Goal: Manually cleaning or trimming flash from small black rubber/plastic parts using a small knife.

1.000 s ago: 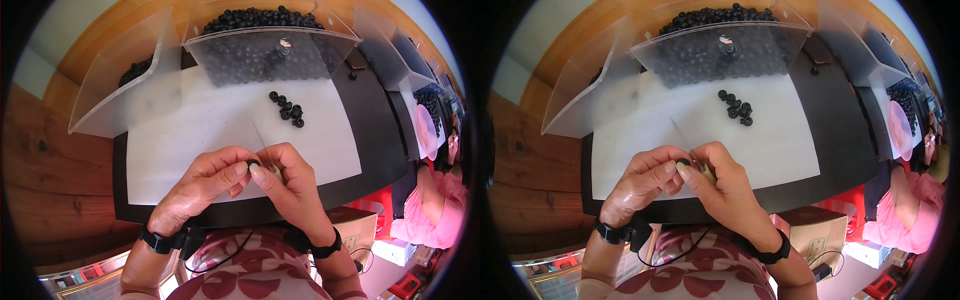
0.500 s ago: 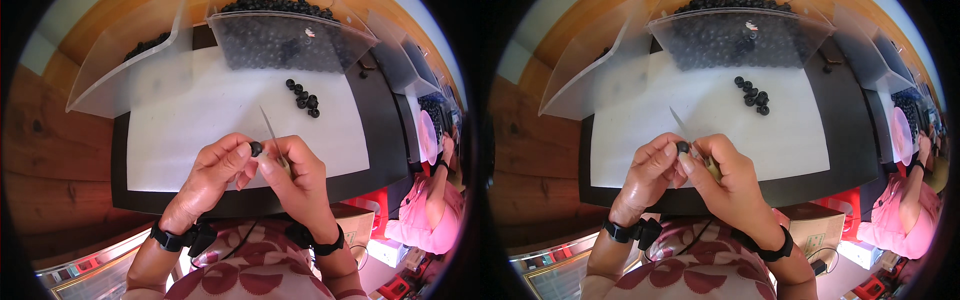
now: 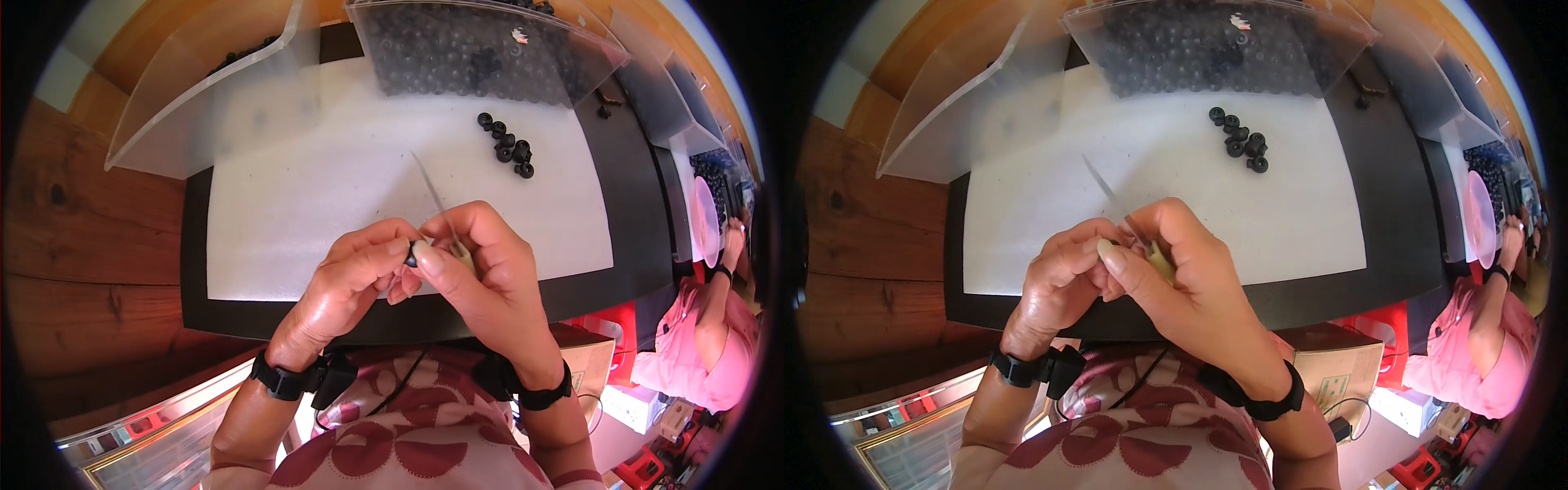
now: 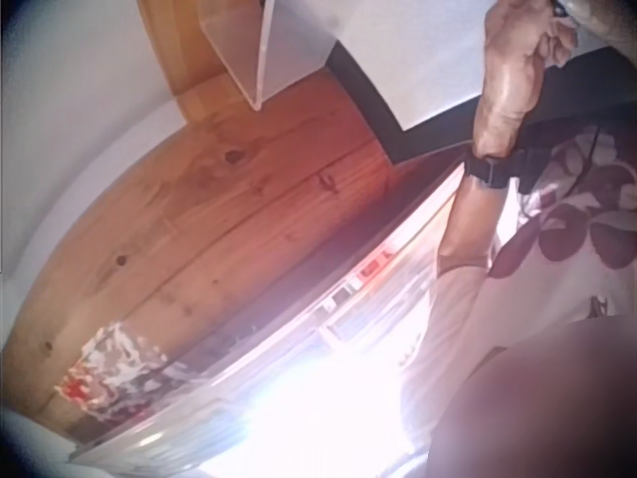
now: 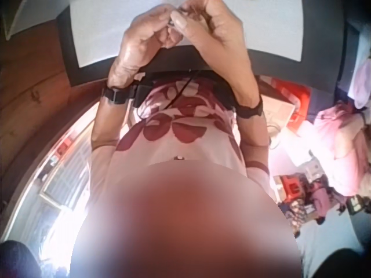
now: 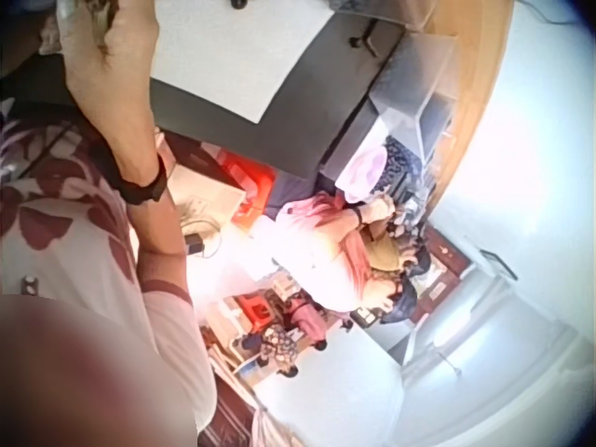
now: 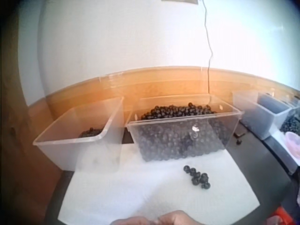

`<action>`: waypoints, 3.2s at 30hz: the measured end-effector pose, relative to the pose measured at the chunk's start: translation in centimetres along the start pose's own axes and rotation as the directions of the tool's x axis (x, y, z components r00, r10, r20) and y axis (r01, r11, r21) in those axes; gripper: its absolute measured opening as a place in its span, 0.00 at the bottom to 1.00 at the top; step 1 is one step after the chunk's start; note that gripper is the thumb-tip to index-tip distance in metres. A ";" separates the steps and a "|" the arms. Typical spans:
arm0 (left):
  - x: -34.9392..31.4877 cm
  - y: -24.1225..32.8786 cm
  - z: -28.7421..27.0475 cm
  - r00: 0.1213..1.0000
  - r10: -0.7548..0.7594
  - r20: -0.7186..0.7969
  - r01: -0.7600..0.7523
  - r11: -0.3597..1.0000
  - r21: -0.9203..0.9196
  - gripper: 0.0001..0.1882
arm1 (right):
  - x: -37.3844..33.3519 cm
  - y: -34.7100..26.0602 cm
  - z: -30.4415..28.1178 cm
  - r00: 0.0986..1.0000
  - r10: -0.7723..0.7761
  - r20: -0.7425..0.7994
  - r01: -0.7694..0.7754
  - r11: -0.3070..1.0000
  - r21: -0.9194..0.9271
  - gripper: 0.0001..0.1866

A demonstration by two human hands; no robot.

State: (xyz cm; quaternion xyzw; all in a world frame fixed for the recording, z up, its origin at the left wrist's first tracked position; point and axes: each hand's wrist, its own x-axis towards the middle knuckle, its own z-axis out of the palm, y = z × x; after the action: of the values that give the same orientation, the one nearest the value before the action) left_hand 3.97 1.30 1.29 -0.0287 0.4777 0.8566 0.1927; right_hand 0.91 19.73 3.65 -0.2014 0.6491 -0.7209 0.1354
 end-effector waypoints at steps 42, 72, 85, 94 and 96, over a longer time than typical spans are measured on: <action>0.1 -1.0 -0.5 0.993 0.109 -0.040 -0.111 0.992 -0.054 0.19 | -2.8 -0.1 -0.6 0.996 -0.031 0.079 0.063 0.890 -0.451 0.11; -0.2 -0.9 0.6 0.989 0.098 -0.107 -0.092 0.994 0.065 0.17 | -1.1 1.3 -0.2 0.999 0.030 0.015 -0.026 0.970 -0.240 0.10; -0.2 -0.9 0.4 0.990 0.093 -0.106 -0.099 0.993 -0.057 0.15 | 0.2 0.5 0.5 0.997 0.071 0.011 -0.070 0.994 -0.088 0.13; -0.4 -0.7 -0.1 0.996 0.048 -0.070 -0.046 0.998 0.030 0.21 | 0.0 1.5 0.5 0.998 0.065 -0.003 -0.065 0.995 0.074 0.15; -0.6 -0.3 0.2 0.997 0.041 -0.065 -0.037 0.998 0.059 0.20 | 0.1 0.8 0.3 0.995 0.093 0.032 -0.093 0.996 -0.001 0.15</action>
State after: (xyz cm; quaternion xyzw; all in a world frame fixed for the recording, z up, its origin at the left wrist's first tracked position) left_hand 4.63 1.46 1.29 -0.0423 0.5089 0.8447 0.1605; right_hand 0.93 19.32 2.90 -0.1827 0.6552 -0.7108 0.1792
